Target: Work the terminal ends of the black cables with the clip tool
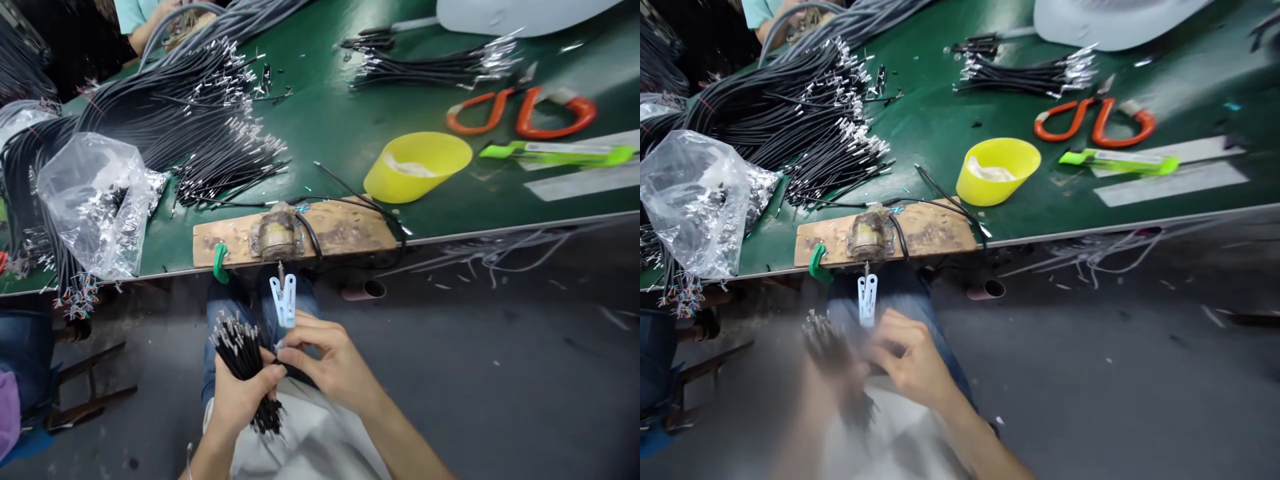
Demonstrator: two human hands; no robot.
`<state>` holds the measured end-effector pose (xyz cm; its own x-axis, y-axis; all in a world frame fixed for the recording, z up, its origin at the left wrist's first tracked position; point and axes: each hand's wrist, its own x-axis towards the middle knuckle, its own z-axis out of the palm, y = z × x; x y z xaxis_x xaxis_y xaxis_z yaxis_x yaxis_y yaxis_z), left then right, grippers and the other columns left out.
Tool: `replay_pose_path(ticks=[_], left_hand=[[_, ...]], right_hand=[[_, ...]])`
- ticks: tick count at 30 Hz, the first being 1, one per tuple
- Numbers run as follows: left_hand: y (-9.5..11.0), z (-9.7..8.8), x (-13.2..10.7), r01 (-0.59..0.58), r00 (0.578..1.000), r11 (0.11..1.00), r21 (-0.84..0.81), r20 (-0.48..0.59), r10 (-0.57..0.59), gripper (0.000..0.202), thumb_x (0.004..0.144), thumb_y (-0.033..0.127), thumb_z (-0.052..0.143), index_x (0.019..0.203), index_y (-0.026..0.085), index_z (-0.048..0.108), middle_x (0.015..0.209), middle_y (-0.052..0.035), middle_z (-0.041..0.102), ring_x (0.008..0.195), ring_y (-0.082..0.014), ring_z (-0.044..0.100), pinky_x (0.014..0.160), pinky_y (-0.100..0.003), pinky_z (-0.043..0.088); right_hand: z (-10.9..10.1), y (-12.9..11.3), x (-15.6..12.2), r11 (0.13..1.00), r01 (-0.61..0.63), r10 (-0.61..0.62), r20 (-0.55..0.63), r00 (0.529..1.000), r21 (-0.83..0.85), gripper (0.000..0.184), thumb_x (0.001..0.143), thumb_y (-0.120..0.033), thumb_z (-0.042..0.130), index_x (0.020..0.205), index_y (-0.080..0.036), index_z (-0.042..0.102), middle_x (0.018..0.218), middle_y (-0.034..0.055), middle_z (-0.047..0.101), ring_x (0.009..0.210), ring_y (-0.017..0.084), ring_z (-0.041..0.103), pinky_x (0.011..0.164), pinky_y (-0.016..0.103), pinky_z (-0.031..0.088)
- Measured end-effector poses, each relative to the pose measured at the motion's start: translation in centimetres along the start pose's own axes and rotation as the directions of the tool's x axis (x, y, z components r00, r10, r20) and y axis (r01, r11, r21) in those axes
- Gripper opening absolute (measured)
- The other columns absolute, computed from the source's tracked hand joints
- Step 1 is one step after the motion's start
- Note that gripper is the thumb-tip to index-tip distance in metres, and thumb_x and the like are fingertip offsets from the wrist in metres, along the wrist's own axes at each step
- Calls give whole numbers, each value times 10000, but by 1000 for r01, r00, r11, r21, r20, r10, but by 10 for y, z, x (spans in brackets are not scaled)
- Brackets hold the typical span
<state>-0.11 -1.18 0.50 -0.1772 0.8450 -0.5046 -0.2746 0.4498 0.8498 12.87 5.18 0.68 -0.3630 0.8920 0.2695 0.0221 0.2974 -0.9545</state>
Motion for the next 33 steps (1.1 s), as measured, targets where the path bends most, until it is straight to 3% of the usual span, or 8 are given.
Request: replay_pose_path(ticks=[6,9,12,16,21,25,28,33], left_hand=[[-5,5,-1,5,999,998,-59,38,-3,271,662,356,726,715,151,558,424,50,494,366,-74,434,409,-214,340],[-9,6,-1,-3,998,994,-108,60,9,316,677,412,704,772,166,530,417,57,496,362,-75,445,415,-209,347],[-11,5,2,16,992,992,-124,125,0,341,669,437,705,744,157,523,414,30,527,350,-83,458,403,-212,355],[-11,3,4,48,982,991,-122,185,-24,352,671,448,701,730,154,517,390,33,499,322,-79,437,368,-203,338],[-8,5,4,48,983,994,-103,183,-28,371,661,475,700,710,165,504,412,61,437,312,-66,402,348,-209,332],[-3,6,2,7,991,1000,-29,137,-3,317,669,401,719,628,141,542,416,43,459,352,-53,398,376,-204,310],[0,5,-1,4,993,1000,15,119,-6,286,667,372,726,617,131,581,422,33,481,374,-55,398,396,-214,315],[2,5,0,40,990,999,-21,140,-37,358,647,467,713,648,138,572,399,39,438,345,-66,394,368,-224,280]], right_hand=[[20,3,-15,1000,16,-13,-306,952,9,181,795,-115,544,637,-180,604,555,3,528,559,142,448,557,286,363],[24,8,-19,919,-155,230,-175,957,363,220,830,-259,542,647,-186,641,600,25,561,585,156,493,555,286,389],[26,13,-20,691,-311,406,6,914,652,239,791,-393,584,697,-191,667,630,27,568,574,154,507,527,272,401],[23,18,-18,540,-372,477,90,874,755,250,726,-422,652,652,-184,666,629,9,559,576,131,496,561,254,405],[10,17,-14,719,-337,372,73,925,609,286,715,-449,638,776,-175,692,675,20,572,601,137,508,562,253,402],[3,8,-8,905,-297,310,5,951,306,262,751,-299,612,530,-160,582,552,-4,498,522,112,456,495,234,352],[4,7,-6,932,-291,312,-70,948,214,356,782,-323,582,470,-165,518,492,-22,441,492,104,410,479,236,326],[9,16,-11,839,-273,282,53,958,471,295,707,-449,670,794,-167,672,704,29,563,623,141,517,558,254,421]])
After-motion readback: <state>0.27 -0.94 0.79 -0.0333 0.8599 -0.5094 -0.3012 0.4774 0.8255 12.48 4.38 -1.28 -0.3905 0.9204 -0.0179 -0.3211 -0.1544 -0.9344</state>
